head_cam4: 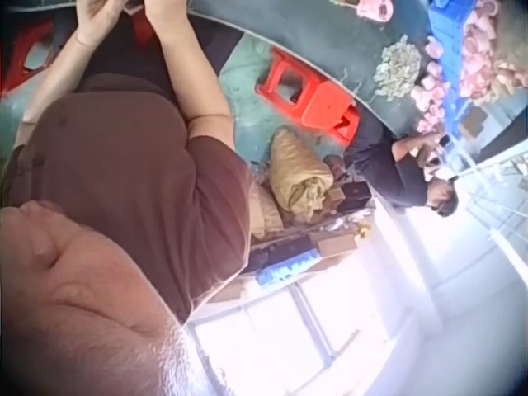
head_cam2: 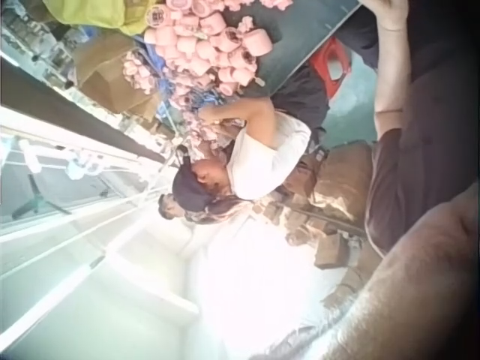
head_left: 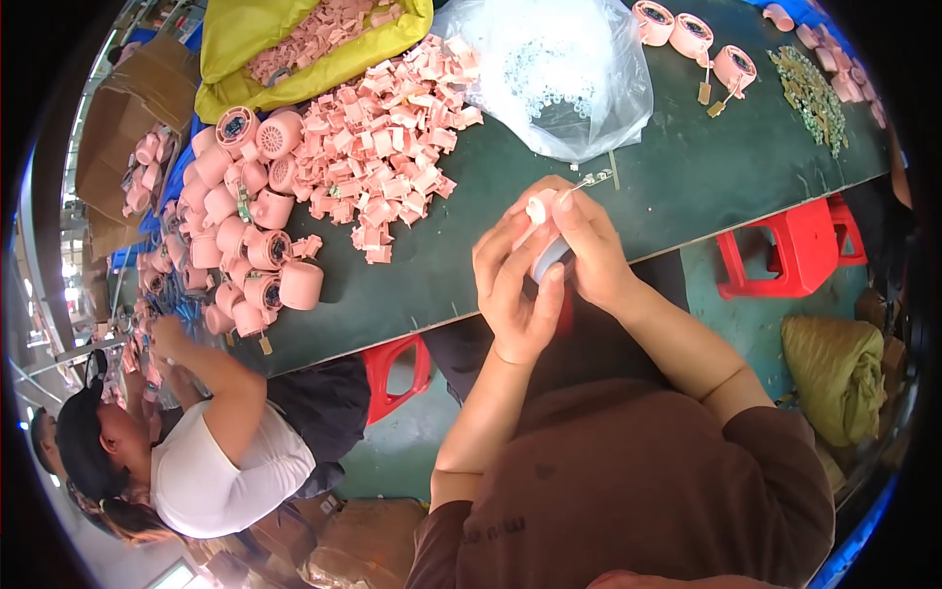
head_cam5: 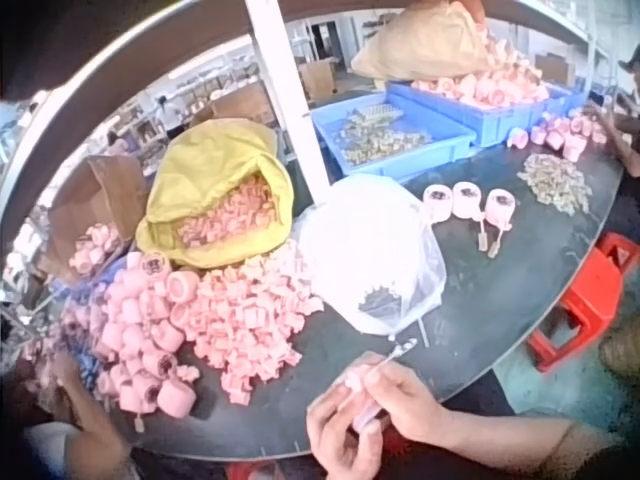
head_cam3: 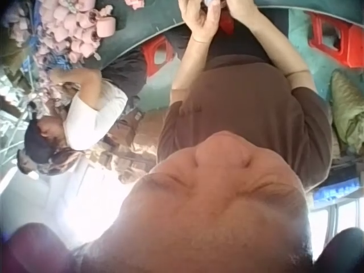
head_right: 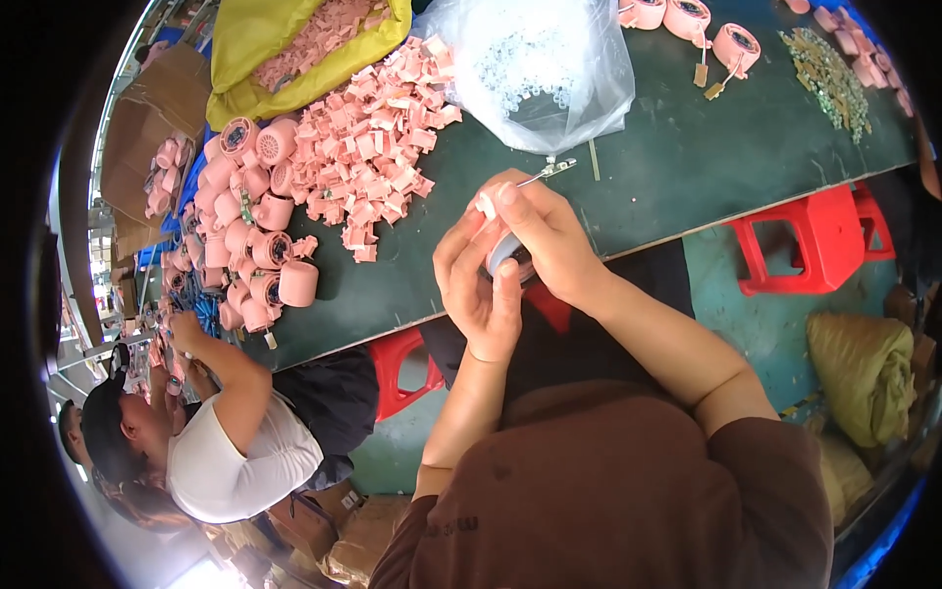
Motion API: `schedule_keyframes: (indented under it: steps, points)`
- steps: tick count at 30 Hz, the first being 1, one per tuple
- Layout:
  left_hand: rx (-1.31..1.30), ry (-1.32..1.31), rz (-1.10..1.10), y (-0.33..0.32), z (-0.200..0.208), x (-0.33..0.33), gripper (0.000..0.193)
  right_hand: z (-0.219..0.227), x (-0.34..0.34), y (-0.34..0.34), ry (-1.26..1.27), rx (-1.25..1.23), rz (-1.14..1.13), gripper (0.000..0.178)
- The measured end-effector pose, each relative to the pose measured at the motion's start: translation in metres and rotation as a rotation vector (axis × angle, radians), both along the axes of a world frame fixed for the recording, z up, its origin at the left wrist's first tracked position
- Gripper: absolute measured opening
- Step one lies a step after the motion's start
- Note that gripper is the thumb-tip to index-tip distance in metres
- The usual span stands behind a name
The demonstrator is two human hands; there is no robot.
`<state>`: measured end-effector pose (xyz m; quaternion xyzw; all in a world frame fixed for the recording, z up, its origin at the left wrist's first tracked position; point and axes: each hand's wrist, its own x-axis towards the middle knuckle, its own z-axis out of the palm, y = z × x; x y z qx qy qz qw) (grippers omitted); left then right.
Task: The person assembles electronic components by hand, fitting grey rings onto pink housings and inserting small circuit boards into them.
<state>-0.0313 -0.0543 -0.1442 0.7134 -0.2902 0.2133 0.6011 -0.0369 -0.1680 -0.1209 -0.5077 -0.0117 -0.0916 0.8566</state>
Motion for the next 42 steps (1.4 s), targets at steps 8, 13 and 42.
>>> schedule_keyframes:
  steps: [8, 13, 42]
  points:
    - [-0.031, -0.165, 0.037, -0.001, -0.003, -0.002, 0.027, 0.003, -0.006, 0.006, -0.099, -0.079, -0.041, 0.047]
    - [-0.019, -0.316, 0.162, -0.013, 0.003, 0.005, 0.025, 0.014, -0.009, 0.014, -0.07, -0.067, -0.13, 0.047]
    - [0.14, 0.003, 0.071, -0.006, 0.034, 0.0, 0.064, 0.025, -0.002, 0.004, -0.164, -0.306, -0.337, 0.054]
